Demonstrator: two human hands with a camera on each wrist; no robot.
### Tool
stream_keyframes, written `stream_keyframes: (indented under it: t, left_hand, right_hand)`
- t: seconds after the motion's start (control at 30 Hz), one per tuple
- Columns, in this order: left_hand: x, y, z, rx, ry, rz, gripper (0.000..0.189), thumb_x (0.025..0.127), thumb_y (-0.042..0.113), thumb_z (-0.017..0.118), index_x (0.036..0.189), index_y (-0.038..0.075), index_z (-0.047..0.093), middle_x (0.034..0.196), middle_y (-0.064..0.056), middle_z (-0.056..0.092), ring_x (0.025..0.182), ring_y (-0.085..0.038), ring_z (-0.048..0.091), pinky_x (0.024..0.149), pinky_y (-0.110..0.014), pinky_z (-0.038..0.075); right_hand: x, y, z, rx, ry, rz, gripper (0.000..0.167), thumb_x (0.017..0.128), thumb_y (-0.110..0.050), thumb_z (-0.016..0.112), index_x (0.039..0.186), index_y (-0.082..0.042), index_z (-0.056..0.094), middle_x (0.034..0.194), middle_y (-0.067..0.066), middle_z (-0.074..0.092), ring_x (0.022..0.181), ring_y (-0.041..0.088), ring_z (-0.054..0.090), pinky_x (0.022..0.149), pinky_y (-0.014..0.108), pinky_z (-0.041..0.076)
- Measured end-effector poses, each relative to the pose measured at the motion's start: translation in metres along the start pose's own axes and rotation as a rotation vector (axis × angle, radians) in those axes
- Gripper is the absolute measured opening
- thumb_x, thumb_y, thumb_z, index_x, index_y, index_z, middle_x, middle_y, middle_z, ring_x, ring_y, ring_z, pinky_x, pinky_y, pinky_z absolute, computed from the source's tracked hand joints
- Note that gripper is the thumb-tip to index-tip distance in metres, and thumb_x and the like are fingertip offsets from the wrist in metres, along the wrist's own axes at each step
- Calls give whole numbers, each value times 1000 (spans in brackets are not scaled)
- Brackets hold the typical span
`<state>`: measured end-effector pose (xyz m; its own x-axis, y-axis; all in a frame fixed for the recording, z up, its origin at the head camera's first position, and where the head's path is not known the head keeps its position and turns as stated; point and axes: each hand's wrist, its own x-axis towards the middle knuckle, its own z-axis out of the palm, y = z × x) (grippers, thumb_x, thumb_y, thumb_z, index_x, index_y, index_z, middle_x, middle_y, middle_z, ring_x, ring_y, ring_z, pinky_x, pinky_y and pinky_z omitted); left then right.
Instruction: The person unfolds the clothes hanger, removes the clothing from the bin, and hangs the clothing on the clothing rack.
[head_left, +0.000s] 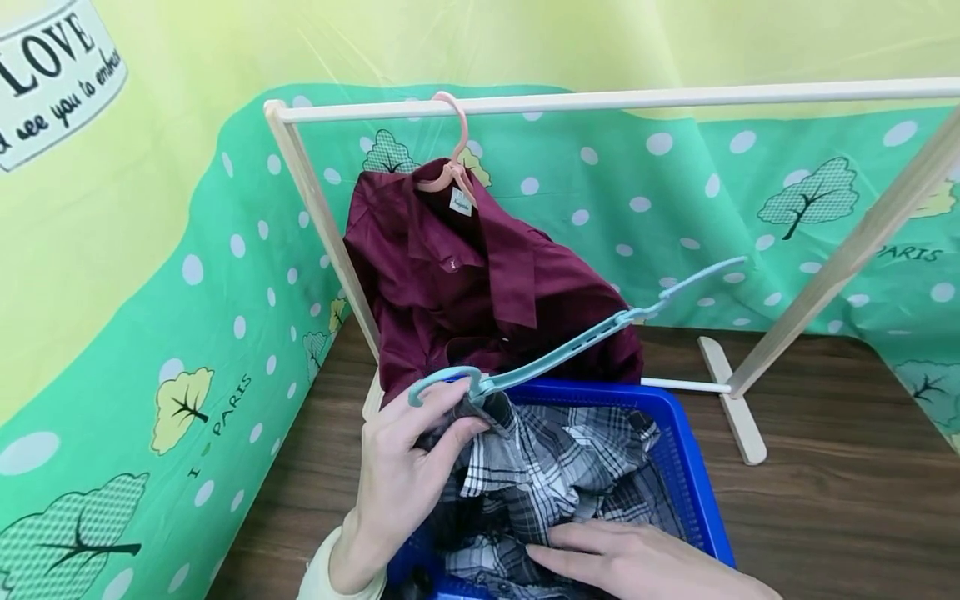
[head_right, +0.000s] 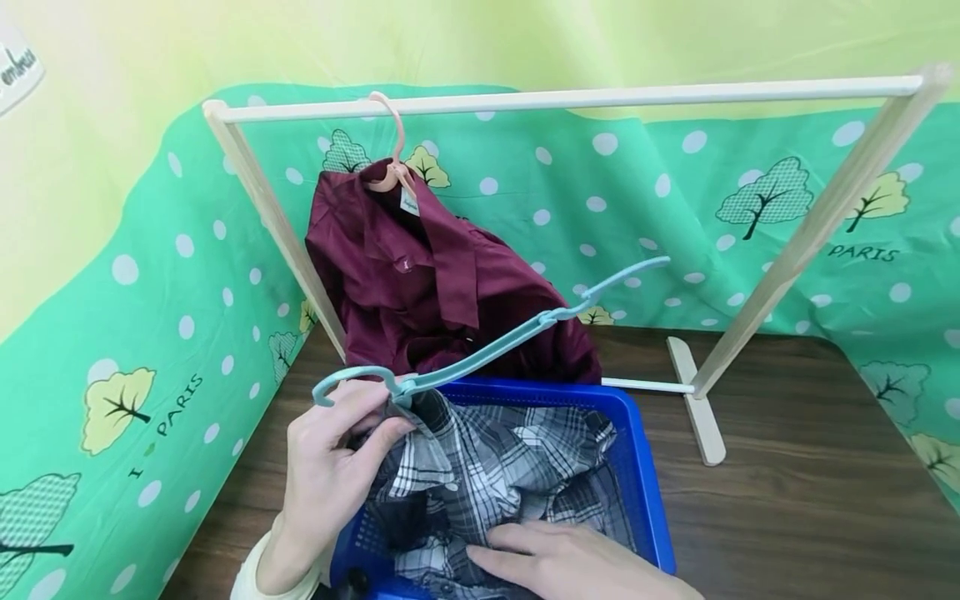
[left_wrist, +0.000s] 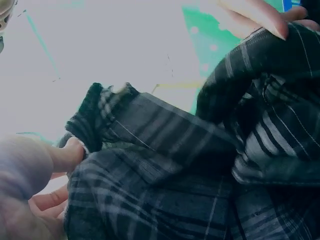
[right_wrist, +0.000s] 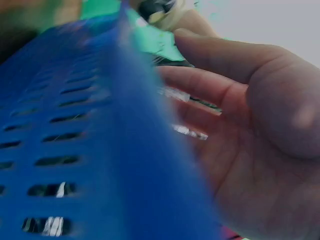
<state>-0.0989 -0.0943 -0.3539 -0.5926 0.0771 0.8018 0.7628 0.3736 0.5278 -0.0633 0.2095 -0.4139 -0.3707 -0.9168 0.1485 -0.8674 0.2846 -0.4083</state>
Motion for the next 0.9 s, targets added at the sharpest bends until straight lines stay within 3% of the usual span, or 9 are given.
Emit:
stream_keyframes:
  t: [0.1, 0.23, 0.37, 0.47, 0.57, 0.67, 0.77, 0.9]
  left_hand:
    - [2, -3, -1, 0, -37, 3, 33, 104, 27, 80, 126, 3, 83, 124, -11, 81, 110, -25, 78, 100, -23, 59]
    - [4, -8, -4, 0, -97, -13, 30, 102, 24, 82, 126, 5, 83, 125, -8, 80, 114, -25, 77, 105, -25, 56]
    - [6, -15, -8, -13, -125, -16, 31, 99, 18, 85, 127, 4, 82, 123, -10, 80, 113, -25, 77, 104, -27, 57]
    - [6, -19, -11, -3, -112, -16, 32, 100, 22, 85, 126, 3, 82, 120, -10, 80, 110, -26, 77, 103, -26, 57]
    - [6, -21, -14, 9, -99, -27, 36, 102, 32, 81, 126, 5, 83, 118, -9, 80, 111, -25, 76, 103, -25, 56]
    - [4, -22, -14, -3, -96, -28, 37, 104, 35, 79, 126, 5, 83, 118, -9, 80, 111, -25, 76, 102, -25, 56]
    - [4, -21, -14, -24, -105, -11, 34, 105, 31, 79, 125, 4, 82, 117, -10, 81, 110, -25, 77, 102, -24, 57]
    - [4, -21, -12, -31, -120, 19, 32, 105, 28, 78, 125, 3, 82, 117, -11, 82, 110, -25, 78, 102, -25, 57]
  right_hand:
    - [-3, 4, -1, -18, 7, 12, 49, 112, -33, 69, 157, -14, 64, 145, 4, 72, 126, 18, 72, 91, 34, 65]
    - [-11, 5, -12, 11, 88, 28, 45, 110, -22, 72, 154, -17, 68, 142, 0, 74, 125, 17, 72, 91, 36, 65]
    - [-17, 4, -28, 62, 217, 15, 47, 103, -14, 80, 149, -17, 71, 138, -5, 74, 122, 13, 69, 94, 28, 60]
    - [-20, 3, -39, 149, 335, 40, 51, 96, -4, 86, 144, -16, 74, 129, -6, 75, 117, 11, 66, 93, 19, 55]
    - [-23, -1, -49, 196, 479, 137, 55, 84, 5, 92, 133, -17, 79, 119, -6, 76, 110, 10, 67, 91, 16, 53]
    - [-23, -7, -55, 187, 593, 310, 57, 76, 4, 99, 122, -25, 82, 112, -10, 77, 104, 7, 67, 92, 14, 52]
    - [-23, -11, -56, 175, 629, 478, 58, 71, -6, 105, 116, -32, 77, 111, -14, 75, 104, 6, 65, 92, 13, 49]
    - [-22, -9, -52, 71, 639, 573, 70, 63, -20, 111, 115, -32, 67, 109, -14, 66, 103, 6, 59, 87, 11, 43]
